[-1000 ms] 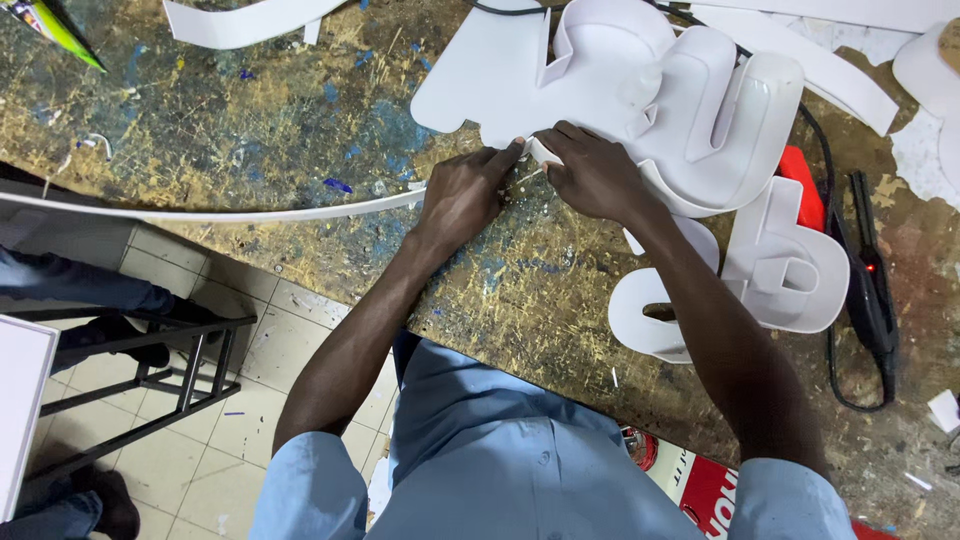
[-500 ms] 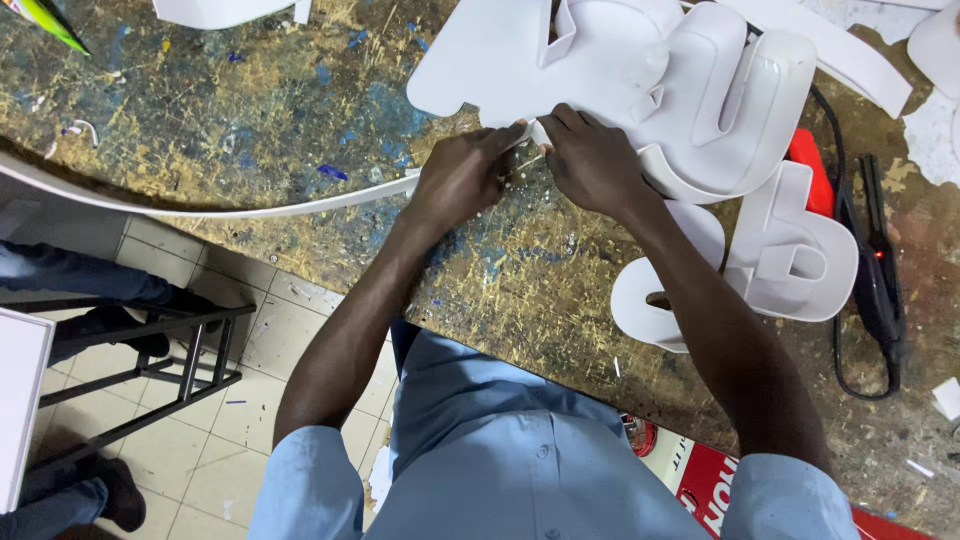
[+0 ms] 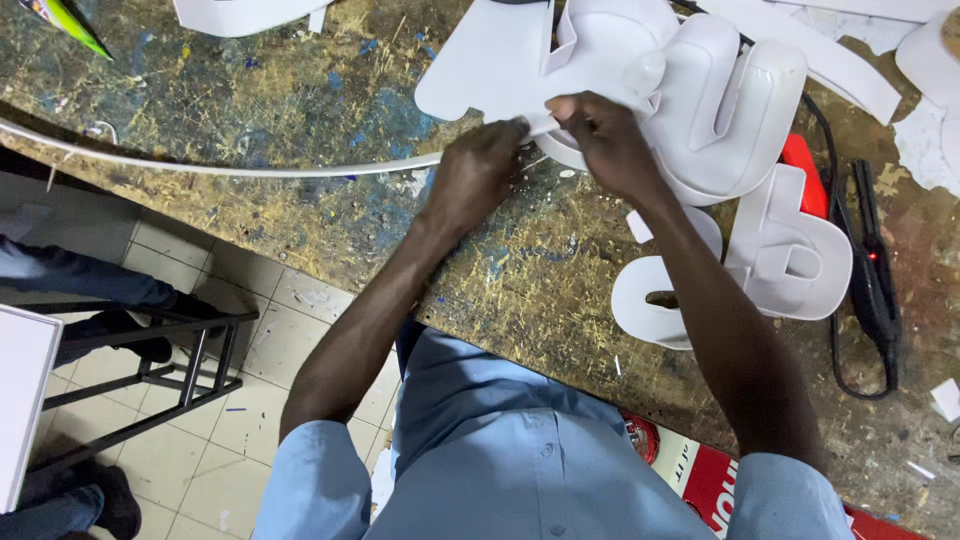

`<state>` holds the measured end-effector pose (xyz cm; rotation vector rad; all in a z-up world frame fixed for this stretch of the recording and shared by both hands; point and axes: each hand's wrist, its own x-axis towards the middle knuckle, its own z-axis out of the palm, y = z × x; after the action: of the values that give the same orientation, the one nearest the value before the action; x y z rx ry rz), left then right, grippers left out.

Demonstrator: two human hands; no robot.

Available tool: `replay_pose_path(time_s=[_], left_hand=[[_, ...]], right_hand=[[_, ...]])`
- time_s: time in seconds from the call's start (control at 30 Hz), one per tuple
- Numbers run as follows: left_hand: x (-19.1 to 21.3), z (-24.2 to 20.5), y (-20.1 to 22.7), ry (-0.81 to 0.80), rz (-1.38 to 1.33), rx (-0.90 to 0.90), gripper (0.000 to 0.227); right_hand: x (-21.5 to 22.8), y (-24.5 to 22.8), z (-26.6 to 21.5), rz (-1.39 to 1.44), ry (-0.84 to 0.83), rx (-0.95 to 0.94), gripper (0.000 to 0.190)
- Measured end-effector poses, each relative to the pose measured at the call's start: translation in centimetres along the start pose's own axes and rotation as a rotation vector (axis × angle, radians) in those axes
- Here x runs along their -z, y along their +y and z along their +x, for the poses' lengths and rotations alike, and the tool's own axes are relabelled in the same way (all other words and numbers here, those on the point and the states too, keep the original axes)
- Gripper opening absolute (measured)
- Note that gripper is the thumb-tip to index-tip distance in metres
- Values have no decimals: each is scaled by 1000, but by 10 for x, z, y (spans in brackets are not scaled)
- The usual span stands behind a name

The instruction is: The person assembles white 3D letters on a workbench. They apply glue to the edges of the letters, align and press them together, and use a utility knife to trim excess material. A heat gun is also used to treat the glued joints.

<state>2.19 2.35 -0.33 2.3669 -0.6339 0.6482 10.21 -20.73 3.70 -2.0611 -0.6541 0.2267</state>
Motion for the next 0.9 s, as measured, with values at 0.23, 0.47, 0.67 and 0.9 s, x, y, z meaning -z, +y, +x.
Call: replay_pose_path(time_s=[0.23, 0.47, 0.67, 0.9], left_hand=[[-9, -3, 16, 208, 142, -246, 34], [3, 4, 16, 237, 142, -349, 19], [4, 19, 6, 137, 106, -100, 73], [30, 7, -8, 81, 29, -18, 64]], right_hand=[[12, -38, 3, 371, -124, -184, 35], [21, -34, -6, 720, -232, -357, 54], [39, -60, -19, 356, -69, -83, 51], [48, -25, -18, 263, -100, -75, 37]])
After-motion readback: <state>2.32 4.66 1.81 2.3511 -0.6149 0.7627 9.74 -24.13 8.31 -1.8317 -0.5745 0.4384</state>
